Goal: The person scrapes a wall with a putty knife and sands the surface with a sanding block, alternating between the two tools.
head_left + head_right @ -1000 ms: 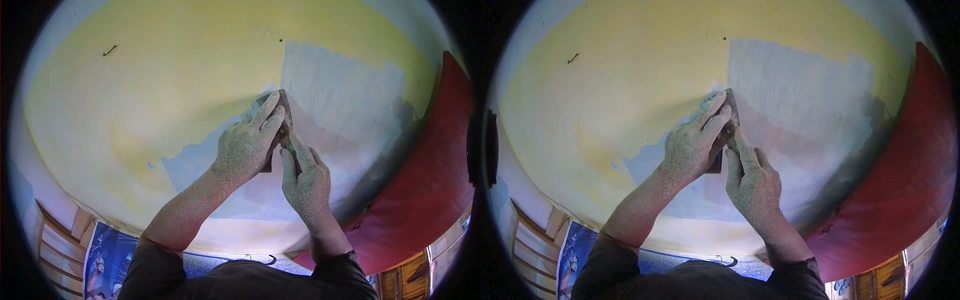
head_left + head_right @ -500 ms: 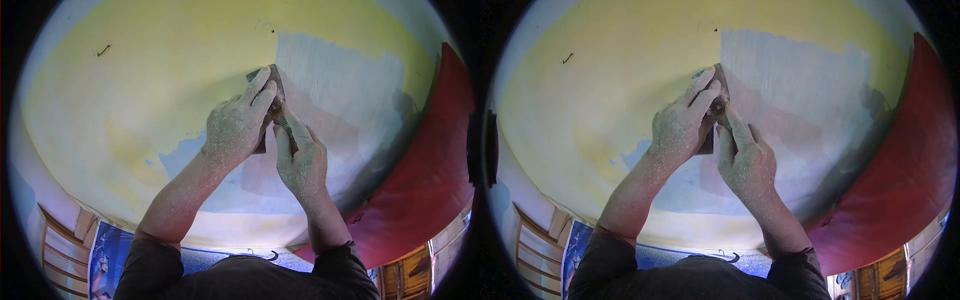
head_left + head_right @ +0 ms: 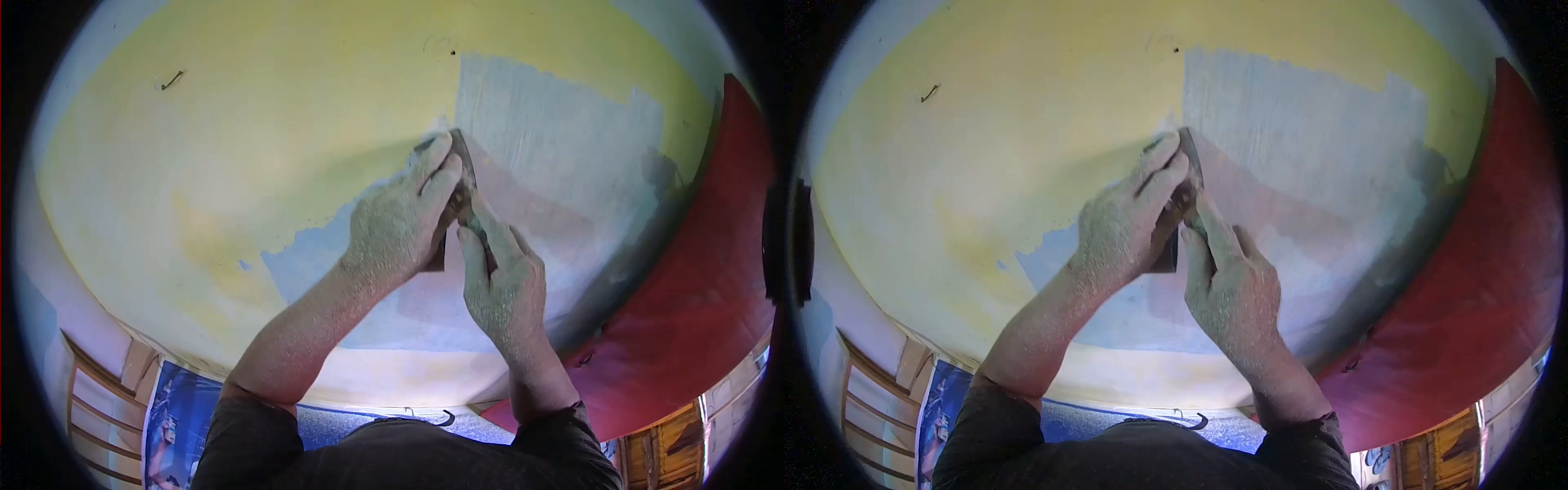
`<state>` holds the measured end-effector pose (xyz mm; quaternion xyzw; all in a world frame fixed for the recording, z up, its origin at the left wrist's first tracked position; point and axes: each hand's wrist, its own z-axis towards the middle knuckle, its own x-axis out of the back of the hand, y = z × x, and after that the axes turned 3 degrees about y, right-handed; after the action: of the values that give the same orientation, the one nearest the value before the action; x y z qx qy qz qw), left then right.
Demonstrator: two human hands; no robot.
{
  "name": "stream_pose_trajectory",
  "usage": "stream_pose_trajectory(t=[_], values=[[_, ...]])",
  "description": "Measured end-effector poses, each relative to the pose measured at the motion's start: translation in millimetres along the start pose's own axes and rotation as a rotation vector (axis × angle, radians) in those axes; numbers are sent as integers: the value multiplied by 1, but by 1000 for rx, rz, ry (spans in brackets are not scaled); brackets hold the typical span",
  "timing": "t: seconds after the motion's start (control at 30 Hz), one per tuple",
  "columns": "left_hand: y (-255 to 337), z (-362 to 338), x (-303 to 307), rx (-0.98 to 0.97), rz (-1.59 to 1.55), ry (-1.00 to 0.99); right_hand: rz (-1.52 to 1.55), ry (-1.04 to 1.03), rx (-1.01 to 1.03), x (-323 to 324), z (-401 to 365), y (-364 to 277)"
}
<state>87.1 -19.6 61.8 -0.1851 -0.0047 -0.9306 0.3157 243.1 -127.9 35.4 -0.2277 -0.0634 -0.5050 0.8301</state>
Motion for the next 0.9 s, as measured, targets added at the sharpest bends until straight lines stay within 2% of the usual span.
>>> stream_pose_trajectory(t=[0.2,0.3,0.4,0.53,0.8,0.9], values=[[-9,19,5,41,5,-1,58,53,36,-13,21,3],[-11,14,7,57,10,-41,20,17,-21,-13,15,-5],[-4,4,-2,8,-20,45,27,24,-19,-8,3,-1],[-3,18,3,63,-17,-27,47,58,33,-13,16,8],[0,7,1,-32,-8,20,12,32,-14,-7,0,3],[-6,28,8,57,6,-27,-6,60,57,-14,24,7]])
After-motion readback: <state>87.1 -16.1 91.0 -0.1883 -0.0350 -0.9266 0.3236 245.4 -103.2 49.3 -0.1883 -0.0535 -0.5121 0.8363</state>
